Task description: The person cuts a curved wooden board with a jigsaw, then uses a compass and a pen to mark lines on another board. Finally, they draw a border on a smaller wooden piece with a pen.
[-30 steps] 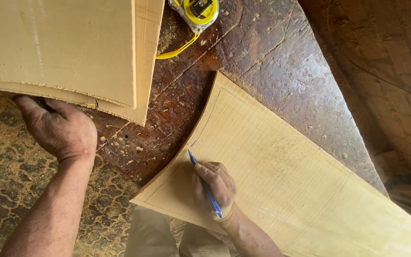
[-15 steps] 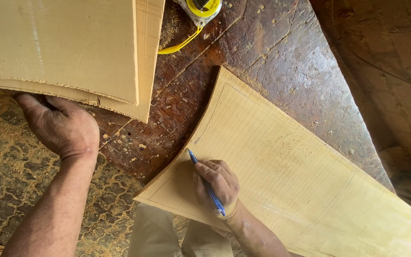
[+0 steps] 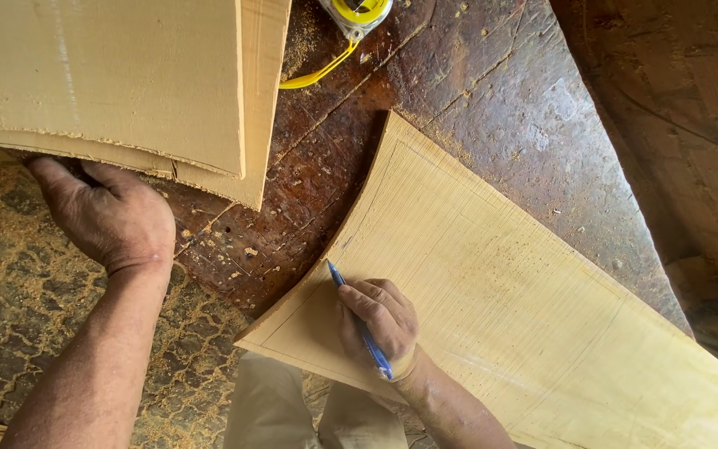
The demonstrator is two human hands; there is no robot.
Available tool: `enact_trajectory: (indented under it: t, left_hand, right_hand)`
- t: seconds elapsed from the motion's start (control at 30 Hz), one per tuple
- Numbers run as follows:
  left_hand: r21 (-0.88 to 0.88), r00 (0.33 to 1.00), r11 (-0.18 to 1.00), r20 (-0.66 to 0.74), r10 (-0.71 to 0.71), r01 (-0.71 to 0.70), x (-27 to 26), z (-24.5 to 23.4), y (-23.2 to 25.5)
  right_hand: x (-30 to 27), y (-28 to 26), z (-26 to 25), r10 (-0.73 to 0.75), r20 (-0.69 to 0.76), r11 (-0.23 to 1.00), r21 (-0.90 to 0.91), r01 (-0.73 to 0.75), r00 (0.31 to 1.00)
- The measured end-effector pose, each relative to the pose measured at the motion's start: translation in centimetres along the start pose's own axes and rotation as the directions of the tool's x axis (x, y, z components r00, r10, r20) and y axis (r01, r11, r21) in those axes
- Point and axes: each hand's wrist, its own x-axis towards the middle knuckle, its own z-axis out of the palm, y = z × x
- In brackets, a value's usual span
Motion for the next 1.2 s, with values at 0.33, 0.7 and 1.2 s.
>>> enact_trajectory:
  t: [0.33, 0.7, 1.2]
  left_hand:
    - [0.048, 1.0, 0.998, -0.002, -0.03, 0.03, 0.0, 0.5, -1.3]
    - [-0.01, 0.999, 1.0, -0.03, -0.026, 0.025, 0.7, 0.4, -1.6]
    - [-0.046, 0.997, 0.996, -0.031, -0.076, 0.074, 0.5, 0.6, -1.7]
  right_hand:
    - [-1.7, -1.3, 0.7, 0.019, -0.007, 0.999, 0.047, -0.019, 1.0]
    - [-2.0, -2.7, 2.0, 0.153, -0.147, 0.987, -0.015, -0.157, 0.977]
    - [-2.5, -2.5, 2.2, 0.149, -0.116, 0.988, -0.021, -0.152, 0.982]
